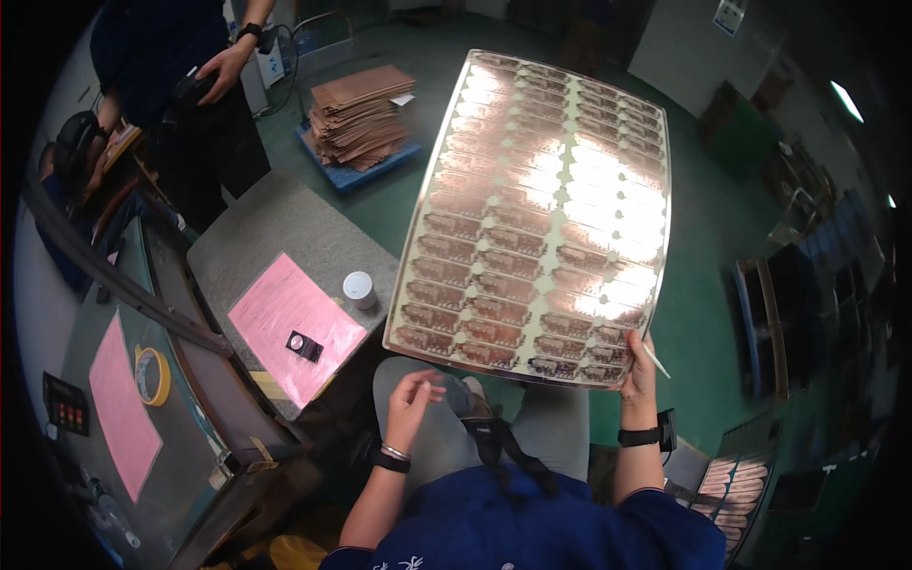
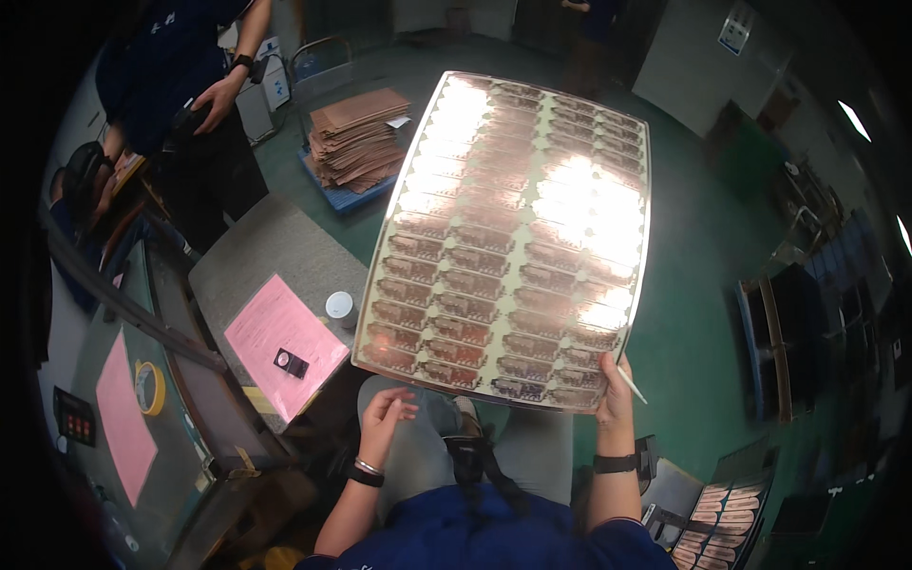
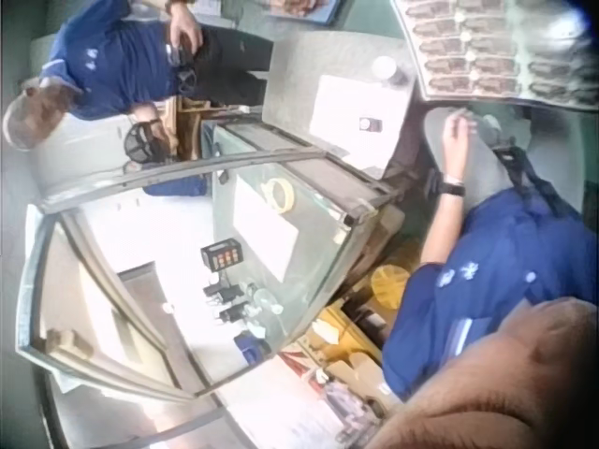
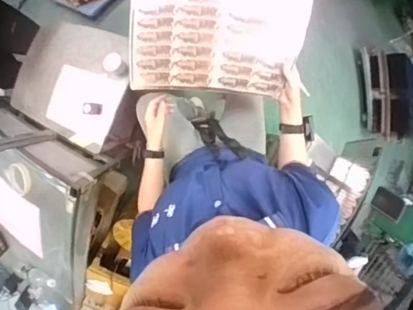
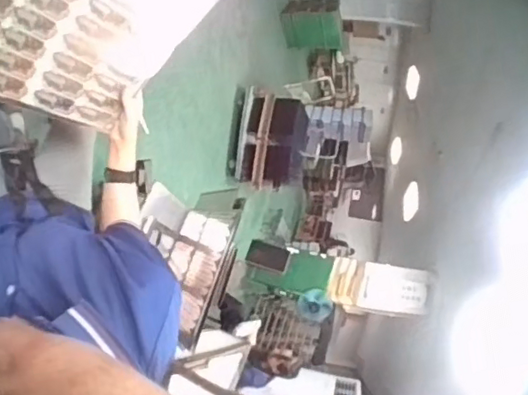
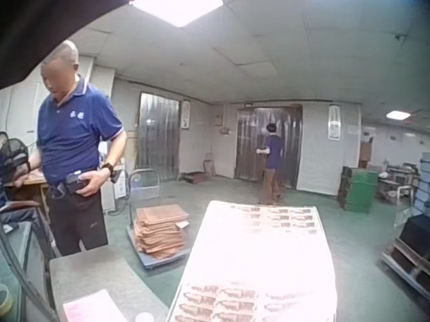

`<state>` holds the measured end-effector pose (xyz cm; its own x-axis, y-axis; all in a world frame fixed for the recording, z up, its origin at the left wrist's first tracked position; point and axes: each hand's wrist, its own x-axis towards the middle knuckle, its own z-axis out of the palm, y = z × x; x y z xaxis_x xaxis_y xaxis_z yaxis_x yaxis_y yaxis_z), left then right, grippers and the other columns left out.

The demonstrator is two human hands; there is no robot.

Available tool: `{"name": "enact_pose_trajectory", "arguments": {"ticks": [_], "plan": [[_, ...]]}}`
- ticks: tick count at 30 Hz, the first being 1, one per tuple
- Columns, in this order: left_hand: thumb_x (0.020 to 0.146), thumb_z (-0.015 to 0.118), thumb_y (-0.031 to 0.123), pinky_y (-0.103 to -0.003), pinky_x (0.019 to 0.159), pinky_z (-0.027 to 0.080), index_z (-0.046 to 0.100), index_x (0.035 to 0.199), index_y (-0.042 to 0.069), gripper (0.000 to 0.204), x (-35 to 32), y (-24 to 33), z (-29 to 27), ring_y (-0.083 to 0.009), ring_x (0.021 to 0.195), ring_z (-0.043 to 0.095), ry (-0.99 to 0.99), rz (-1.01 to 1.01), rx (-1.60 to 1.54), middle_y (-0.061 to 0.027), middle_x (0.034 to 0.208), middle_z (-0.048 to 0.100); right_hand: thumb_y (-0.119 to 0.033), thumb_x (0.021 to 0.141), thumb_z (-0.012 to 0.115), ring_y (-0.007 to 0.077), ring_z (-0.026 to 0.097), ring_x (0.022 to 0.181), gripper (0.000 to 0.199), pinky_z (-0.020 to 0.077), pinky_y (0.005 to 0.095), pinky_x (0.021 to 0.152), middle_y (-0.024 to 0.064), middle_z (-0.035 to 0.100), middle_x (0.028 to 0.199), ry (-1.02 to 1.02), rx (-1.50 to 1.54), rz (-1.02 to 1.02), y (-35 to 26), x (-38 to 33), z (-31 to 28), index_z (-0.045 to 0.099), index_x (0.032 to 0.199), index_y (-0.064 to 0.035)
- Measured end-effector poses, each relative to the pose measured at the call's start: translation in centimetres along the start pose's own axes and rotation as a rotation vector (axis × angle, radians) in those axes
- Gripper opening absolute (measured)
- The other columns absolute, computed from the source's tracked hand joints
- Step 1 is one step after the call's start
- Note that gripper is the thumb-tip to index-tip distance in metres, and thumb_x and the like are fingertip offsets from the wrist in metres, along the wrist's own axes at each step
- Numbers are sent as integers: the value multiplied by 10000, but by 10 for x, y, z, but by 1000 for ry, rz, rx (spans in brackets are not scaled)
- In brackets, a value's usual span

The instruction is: Inspecting and cleaning etched copper sheets using a magnifying loupe and cleaning solution in a fabrication facility.

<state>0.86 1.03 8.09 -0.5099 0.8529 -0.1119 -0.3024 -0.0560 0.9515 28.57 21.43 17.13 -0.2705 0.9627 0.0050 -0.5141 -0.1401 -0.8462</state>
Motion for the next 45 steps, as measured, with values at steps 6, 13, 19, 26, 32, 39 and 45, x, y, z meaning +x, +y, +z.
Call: {"name": "enact_pose_trajectory", "arguments": {"ticks": [6,13,19,26,32,39,45], "plan": [[895,547,126,-383,959,412,439,1191,3,338,-1,19,65,-243,1081,531,-245,72,-363,-131,1134,552,-199,900,544,201,585,990,350,520,330,812,105,566,1127,-3,101,104,33,-11,9,446,1200,-47],[899,539,110,-386,961,394,442,1226,24,352,6,58,106,-195,1111,497,19,-63,-769,-77,1199,523,-227,894,555,205,572,1012,393,518,362,822,91,551,1132,-79,191,242,52,-28,43,420,1215,-44],[912,513,136,-364,922,429,423,1250,45,361,2,61,47,-196,1093,517,91,46,-661,-80,1216,518,-369,923,466,223,526,1093,564,476,342,887,137,491,1241,-230,197,77,34,12,28,291,1348,-41],[933,480,235,-357,893,459,401,1269,54,389,-8,68,-26,-209,1077,531,238,107,-517,-80,1206,523,-406,955,355,229,475,1171,567,421,326,957,182,425,1323,136,61,-220,-33,85,-22,248,1385,-51],[933,481,267,-355,905,454,393,1282,63,414,-4,65,-46,-210,1078,534,219,40,-469,-72,1207,526,-254,948,447,164,599,954,451,488,244,807,180,583,1126,71,-331,-11,-56,81,-53,374,1329,-26],[933,481,236,-341,888,466,394,1278,35,409,-2,66,-51,-214,1062,543,228,2,-481,-95,1198,529,-228,928,498,49,546,697,383,442,154,615,50,626,887,-89,-522,159,-66,83,-63,490,1233,4],[928,492,221,-331,853,481,400,1271,26,406,-1,59,-53,-198,1005,563,254,-31,-388,-86,1151,550,-266,893,537,87,544,837,339,422,217,740,53,616,906,-158,-750,176,-57,77,-52,584,1102,-4]]}}
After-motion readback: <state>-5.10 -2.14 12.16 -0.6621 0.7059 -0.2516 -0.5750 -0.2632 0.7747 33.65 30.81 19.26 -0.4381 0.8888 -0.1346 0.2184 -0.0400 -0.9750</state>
